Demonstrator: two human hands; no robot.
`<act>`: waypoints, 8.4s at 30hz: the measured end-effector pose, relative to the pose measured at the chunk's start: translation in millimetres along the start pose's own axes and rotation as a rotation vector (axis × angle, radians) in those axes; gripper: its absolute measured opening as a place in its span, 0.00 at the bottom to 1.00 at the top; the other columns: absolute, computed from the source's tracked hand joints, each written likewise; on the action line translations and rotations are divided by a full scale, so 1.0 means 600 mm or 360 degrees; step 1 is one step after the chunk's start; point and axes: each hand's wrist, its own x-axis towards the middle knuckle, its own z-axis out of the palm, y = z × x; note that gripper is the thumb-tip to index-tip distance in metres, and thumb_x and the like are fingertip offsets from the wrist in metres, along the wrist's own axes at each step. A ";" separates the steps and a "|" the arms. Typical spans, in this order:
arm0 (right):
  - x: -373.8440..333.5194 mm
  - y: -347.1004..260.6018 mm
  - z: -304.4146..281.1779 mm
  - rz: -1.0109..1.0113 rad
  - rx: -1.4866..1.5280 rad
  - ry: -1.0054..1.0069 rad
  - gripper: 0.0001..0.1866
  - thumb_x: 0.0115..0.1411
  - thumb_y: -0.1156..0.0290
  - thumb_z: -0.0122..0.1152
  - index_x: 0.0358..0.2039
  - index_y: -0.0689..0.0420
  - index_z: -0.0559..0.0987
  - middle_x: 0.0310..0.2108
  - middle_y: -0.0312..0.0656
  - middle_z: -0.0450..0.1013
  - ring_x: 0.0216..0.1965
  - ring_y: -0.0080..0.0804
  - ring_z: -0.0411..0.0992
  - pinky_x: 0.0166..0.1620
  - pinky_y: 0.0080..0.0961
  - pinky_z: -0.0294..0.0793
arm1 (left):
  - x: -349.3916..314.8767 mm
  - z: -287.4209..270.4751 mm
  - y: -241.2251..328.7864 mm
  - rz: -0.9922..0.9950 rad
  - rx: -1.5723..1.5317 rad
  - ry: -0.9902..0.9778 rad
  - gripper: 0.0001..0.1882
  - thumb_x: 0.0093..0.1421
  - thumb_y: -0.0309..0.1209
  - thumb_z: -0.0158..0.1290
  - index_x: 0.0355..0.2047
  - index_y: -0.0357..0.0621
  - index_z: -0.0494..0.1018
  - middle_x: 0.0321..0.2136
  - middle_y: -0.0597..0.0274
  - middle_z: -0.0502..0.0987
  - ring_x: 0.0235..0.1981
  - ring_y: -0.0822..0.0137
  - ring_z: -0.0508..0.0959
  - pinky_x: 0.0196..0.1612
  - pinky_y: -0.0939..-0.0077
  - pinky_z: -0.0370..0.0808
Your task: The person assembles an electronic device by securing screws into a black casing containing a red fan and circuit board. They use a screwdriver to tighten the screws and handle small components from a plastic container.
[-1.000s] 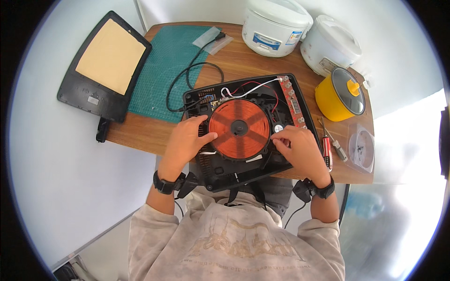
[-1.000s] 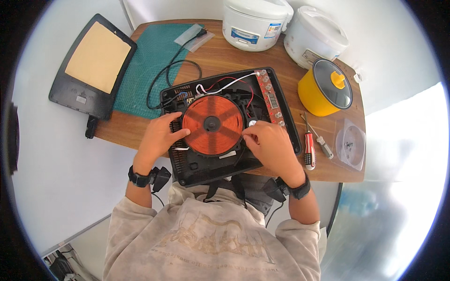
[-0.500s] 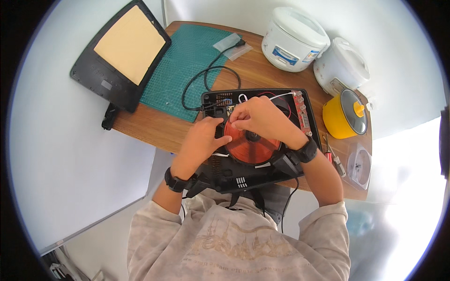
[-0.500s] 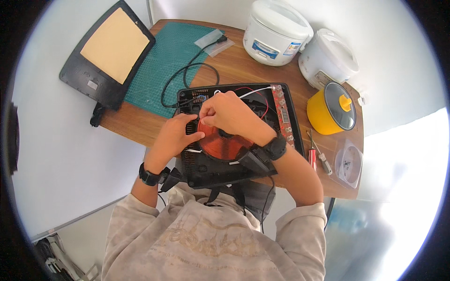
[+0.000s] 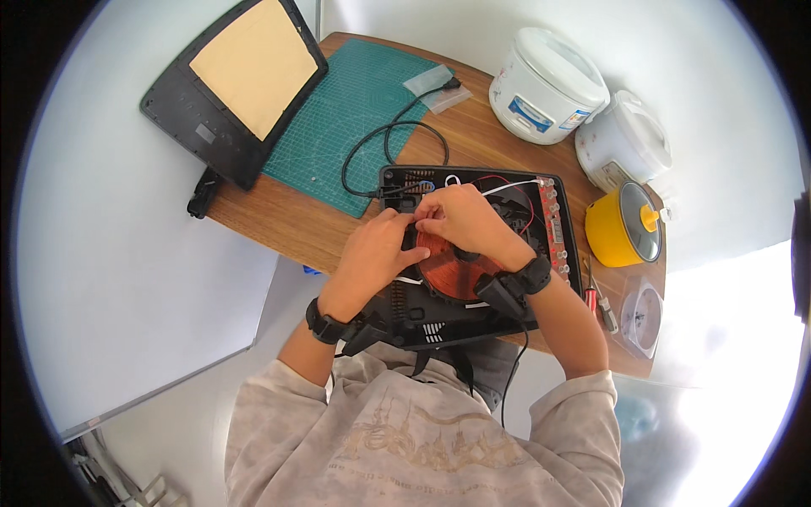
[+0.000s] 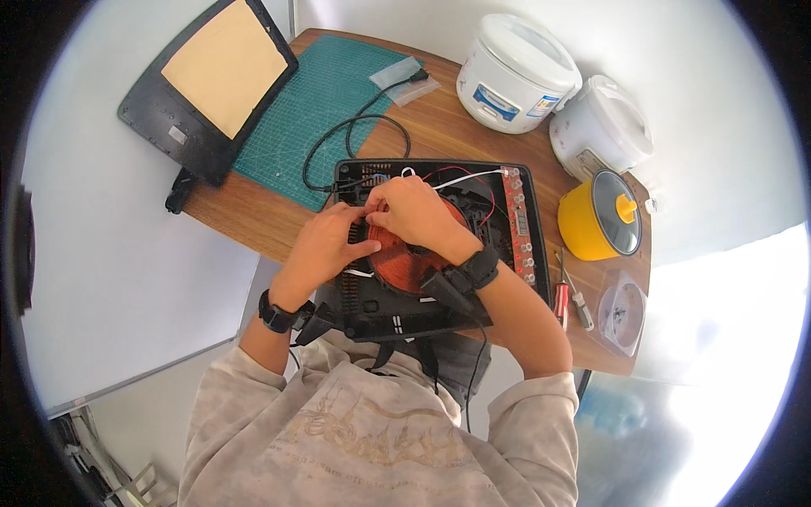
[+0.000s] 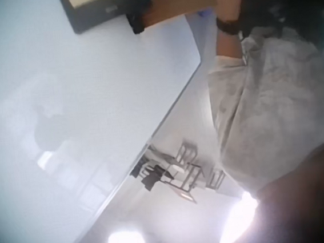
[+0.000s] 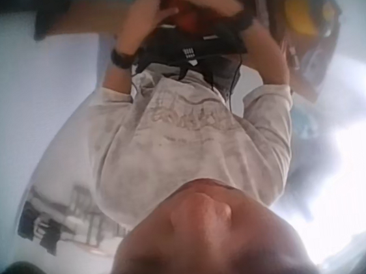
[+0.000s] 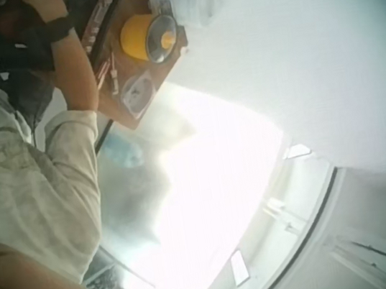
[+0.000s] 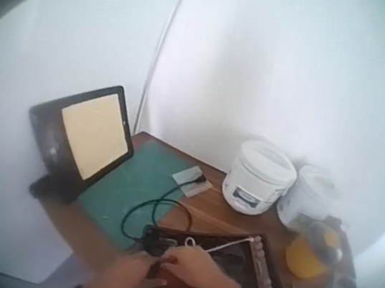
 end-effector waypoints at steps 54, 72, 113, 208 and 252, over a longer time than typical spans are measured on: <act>-0.009 0.010 -0.009 -0.0385 -0.0317 -0.0147 0.10 0.55 0.74 0.61 0.34 0.61 0.86 0.30 0.49 0.79 0.33 0.49 0.78 0.41 0.40 0.77 | -0.002 0.005 0.006 -0.0067 -0.0153 0.0095 0.30 0.52 0.39 0.71 0.49 0.43 0.66 0.40 0.53 0.82 0.43 0.48 0.82 0.42 0.56 0.78; -0.002 0.027 -0.001 -0.0384 -0.0355 -0.0009 0.09 0.56 0.71 0.66 0.37 0.58 0.85 0.29 0.47 0.81 0.33 0.46 0.80 0.39 0.36 0.79 | 0.001 0.001 0.009 -0.0086 -0.0162 0.0047 0.32 0.52 0.40 0.71 0.52 0.45 0.68 0.41 0.54 0.83 0.43 0.51 0.83 0.44 0.58 0.79; 0.021 0.001 0.024 -0.0262 -0.0757 -0.0018 0.09 0.56 0.67 0.65 0.25 0.59 0.83 0.24 0.48 0.78 0.30 0.49 0.79 0.36 0.42 0.79 | -0.004 0.010 0.010 -0.0080 -0.0229 0.0155 0.36 0.52 0.39 0.72 0.53 0.43 0.64 0.41 0.52 0.84 0.29 0.54 0.82 0.33 0.61 0.77; -0.563 0.131 -0.042 0.1503 -0.0509 0.1019 0.23 0.52 0.63 0.74 0.45 0.59 0.75 0.36 0.52 0.80 0.40 0.54 0.79 0.43 0.45 0.76 | 0.009 -0.013 0.033 -0.0292 -0.0209 -0.0128 0.28 0.54 0.41 0.69 0.50 0.39 0.77 0.43 0.49 0.83 0.43 0.51 0.83 0.46 0.61 0.78; -0.068 -0.121 -0.119 -0.0438 -0.0306 0.0568 0.15 0.53 0.75 0.63 0.42 0.55 0.72 0.22 0.42 0.72 0.20 0.35 0.72 0.25 0.29 0.69 | -0.002 0.003 0.011 -0.0057 -0.0196 0.0053 0.27 0.54 0.42 0.69 0.49 0.39 0.75 0.44 0.49 0.83 0.47 0.47 0.81 0.48 0.58 0.77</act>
